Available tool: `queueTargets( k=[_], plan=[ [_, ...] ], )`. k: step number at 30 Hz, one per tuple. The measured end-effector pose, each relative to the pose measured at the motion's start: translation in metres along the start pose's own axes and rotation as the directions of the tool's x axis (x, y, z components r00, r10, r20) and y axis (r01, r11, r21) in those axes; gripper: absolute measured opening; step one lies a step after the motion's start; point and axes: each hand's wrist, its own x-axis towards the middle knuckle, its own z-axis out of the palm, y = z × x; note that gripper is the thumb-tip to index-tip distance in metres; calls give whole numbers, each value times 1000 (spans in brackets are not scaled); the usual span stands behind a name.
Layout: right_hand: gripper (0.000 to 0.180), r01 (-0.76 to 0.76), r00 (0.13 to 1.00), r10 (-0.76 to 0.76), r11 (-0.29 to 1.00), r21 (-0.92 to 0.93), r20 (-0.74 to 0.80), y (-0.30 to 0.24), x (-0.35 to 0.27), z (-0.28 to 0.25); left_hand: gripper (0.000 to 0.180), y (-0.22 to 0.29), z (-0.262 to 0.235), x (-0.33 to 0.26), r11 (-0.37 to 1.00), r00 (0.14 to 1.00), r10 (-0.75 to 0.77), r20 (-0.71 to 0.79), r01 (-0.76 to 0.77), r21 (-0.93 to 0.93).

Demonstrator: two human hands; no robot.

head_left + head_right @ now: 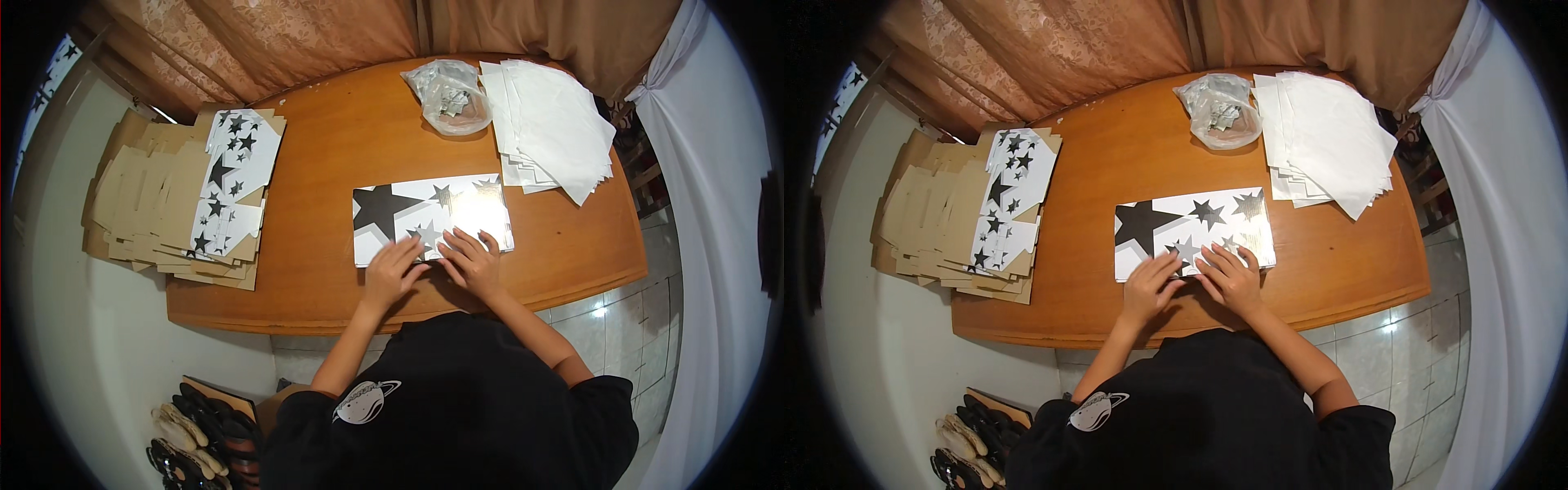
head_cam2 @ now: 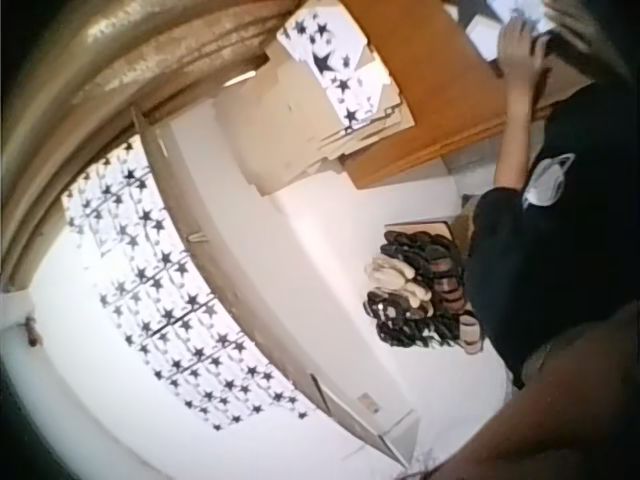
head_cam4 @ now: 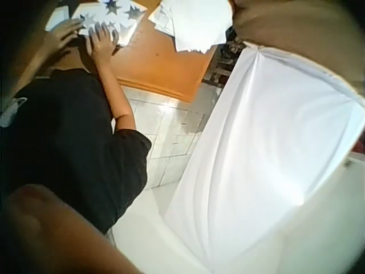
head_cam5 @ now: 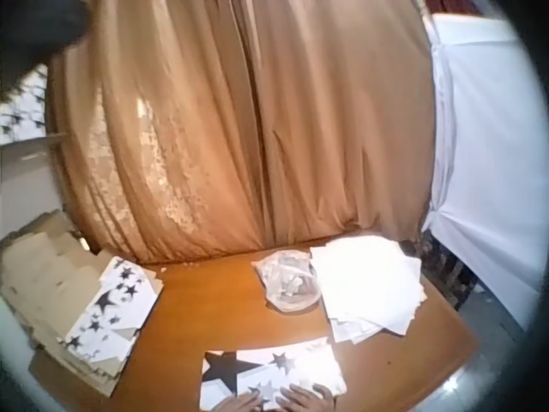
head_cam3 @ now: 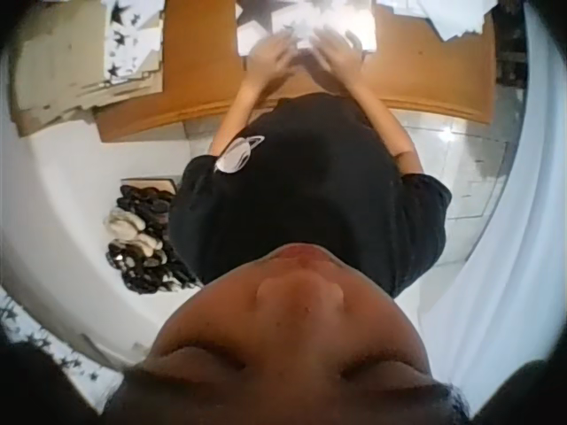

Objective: The recorder is folding flat cardboard sheets into shoe boxes, placing lining paper and a silica gel packet inside, and then stacking the completed boxes onto a shelf.

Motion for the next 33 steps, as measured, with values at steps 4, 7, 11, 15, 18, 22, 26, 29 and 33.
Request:
queueTargets(
  k=[4, 7, 11, 15, 18, 22, 26, 29, 33],
  plan=[
    [31, -48, 990, 52, 998, -33, 130, -19, 9, -10, 38, -20, -17, 41, 973, 970, -80, 230, 25, 230],
    [37, -39, 959, 32, 999, 20, 280, -25, 19, -1, 43, -32, -5, 61, 944, 963, -142, 229, 63, 323],
    [41, -16, 887, 12, 1000, 4, 461, 0, 41, 6, 46, -33, 9, 69, 938, 964, -171, 203, 95, 334],
    [45, -103, 874, 203, 965, -240, 441, 55, 64, -4, 51, -35, 10, 69, 928, 947, -238, 216, 156, 338],
    [47, -275, 845, 402, 892, -359, 353, 90, 65, -24, 68, -25, 10, 72, 901, 944, -238, 228, 126, 416],
    [48, -582, 771, 600, 800, -148, 214, 104, 24, -39, 100, -6, 17, 94, 911, 860, -61, 507, -160, 380],
    [47, -617, 766, 552, 775, 136, 329, 65, -25, -53, 106, 16, 42, 120, 929, 768, 123, 629, -312, 200],
    [47, -659, 751, 576, 691, 298, 323, 45, -55, -55, 117, 36, 65, 140, 889, 650, 149, 745, -417, 186],
    [53, -650, 756, 564, 588, 482, 332, 35, -73, -53, 122, 48, 77, 159, 856, 545, 122, 829, -481, 190]
  ],
)
